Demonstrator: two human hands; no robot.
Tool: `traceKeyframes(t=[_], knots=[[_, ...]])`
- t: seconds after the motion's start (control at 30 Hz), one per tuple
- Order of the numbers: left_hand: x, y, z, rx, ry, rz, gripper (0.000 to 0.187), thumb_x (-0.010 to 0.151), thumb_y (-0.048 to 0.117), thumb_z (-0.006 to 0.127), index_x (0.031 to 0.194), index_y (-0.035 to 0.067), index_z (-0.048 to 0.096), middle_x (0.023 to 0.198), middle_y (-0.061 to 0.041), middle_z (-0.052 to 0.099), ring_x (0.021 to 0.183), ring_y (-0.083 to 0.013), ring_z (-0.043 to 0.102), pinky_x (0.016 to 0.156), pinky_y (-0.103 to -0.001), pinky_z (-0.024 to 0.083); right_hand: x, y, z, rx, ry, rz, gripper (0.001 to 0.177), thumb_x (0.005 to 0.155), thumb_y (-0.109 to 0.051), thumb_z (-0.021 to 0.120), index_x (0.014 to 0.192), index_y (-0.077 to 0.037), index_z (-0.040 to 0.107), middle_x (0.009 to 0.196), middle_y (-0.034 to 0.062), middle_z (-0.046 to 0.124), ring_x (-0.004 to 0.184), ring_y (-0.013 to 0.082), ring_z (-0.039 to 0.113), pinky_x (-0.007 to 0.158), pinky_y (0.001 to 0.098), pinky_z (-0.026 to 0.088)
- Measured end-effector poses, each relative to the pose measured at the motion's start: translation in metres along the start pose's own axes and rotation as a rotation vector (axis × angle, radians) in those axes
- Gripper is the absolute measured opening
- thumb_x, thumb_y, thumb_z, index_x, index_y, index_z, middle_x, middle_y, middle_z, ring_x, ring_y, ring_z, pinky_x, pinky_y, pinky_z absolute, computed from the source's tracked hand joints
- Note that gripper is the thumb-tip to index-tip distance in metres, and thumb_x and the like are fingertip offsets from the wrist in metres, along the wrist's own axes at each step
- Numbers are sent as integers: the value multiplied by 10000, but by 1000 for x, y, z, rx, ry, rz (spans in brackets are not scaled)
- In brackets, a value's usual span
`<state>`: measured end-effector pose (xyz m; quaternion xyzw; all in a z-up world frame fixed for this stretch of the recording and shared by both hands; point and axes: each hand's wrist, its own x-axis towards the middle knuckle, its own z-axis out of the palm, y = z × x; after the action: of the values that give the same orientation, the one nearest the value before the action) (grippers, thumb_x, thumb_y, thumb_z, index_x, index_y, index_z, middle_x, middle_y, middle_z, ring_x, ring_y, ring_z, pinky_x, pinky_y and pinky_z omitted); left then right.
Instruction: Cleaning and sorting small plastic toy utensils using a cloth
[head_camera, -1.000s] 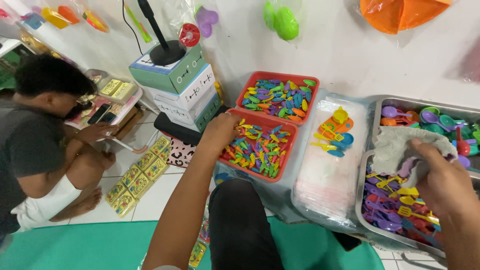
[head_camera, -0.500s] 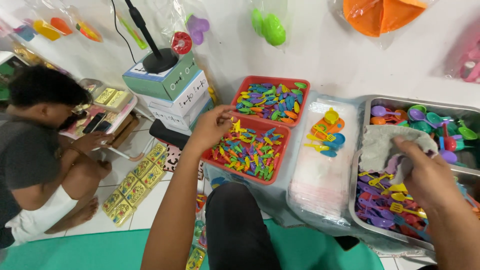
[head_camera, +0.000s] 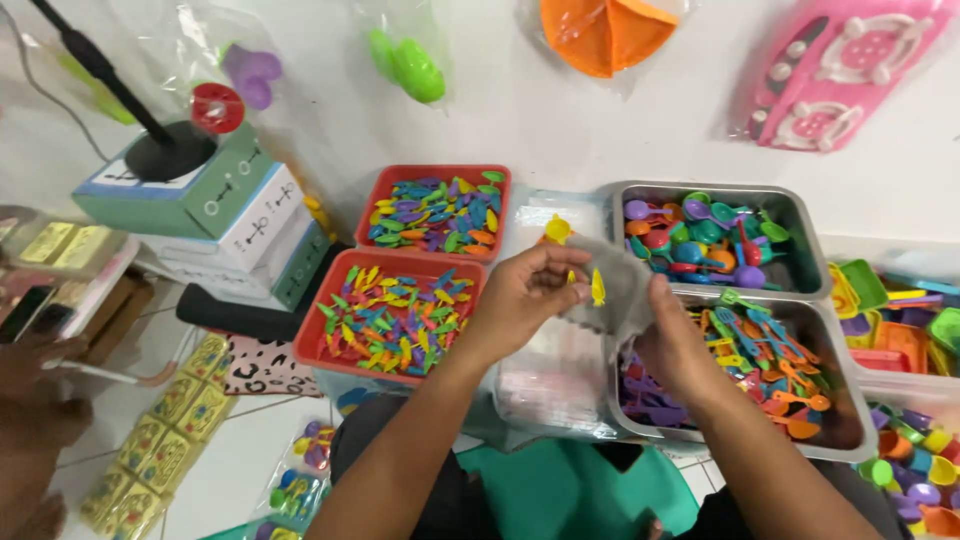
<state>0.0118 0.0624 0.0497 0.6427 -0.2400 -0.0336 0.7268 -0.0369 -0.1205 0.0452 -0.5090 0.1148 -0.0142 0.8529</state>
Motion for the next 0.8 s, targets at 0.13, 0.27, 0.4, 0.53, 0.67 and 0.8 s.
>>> traceKeyframes(t=[0.13,0.27,0.4,0.53,0.67,0.8], knots=[[11,-22,22,-20,188,63,352,850,77,825,1184,46,716,967,-78,741,851,-79,659,749,-208,599,-14,-29,-4,-94,-235,107,1011,854,-845,233,1482,-139,594,1617,115,453,1542,438,146,1190,632,-51],[4,-32,29,-13,239,61,357,845,81,829,1181,57,711,956,-71,752,853,-81,652,773,-204,579,9,-22,-17,-140,-299,56,528,965,-305,457,1363,-23,660,1390,79,562,1289,244,501,1180,591,260],[-6,-14,35,224,270,189,297,864,23,771,1153,65,713,913,-75,753,859,-170,688,793,-302,596,19,-13,-18,-535,-337,-416,258,884,65,706,1136,56,762,1036,134,733,966,176,639,897,380,552],[-13,-14,33,362,235,287,340,870,112,767,1201,154,703,1017,-28,759,1001,-201,702,887,-331,584,25,-6,-22,-672,-302,-498,190,952,21,655,1107,-11,760,897,63,730,844,138,641,810,312,557],[-20,-6,34,279,120,265,365,898,80,723,1257,127,679,1151,-60,731,1104,-250,696,910,-366,596,19,-21,-15,-867,-274,-643,133,986,-46,632,1057,-43,744,792,91,697,783,135,593,709,352,522],[-17,-18,30,197,224,234,219,912,-3,696,1127,26,666,1081,-114,633,925,-275,739,769,-344,645,29,-6,-30,-1077,-246,-688,152,1008,-174,621,971,-104,750,690,107,672,644,265,666,635,381,519]])
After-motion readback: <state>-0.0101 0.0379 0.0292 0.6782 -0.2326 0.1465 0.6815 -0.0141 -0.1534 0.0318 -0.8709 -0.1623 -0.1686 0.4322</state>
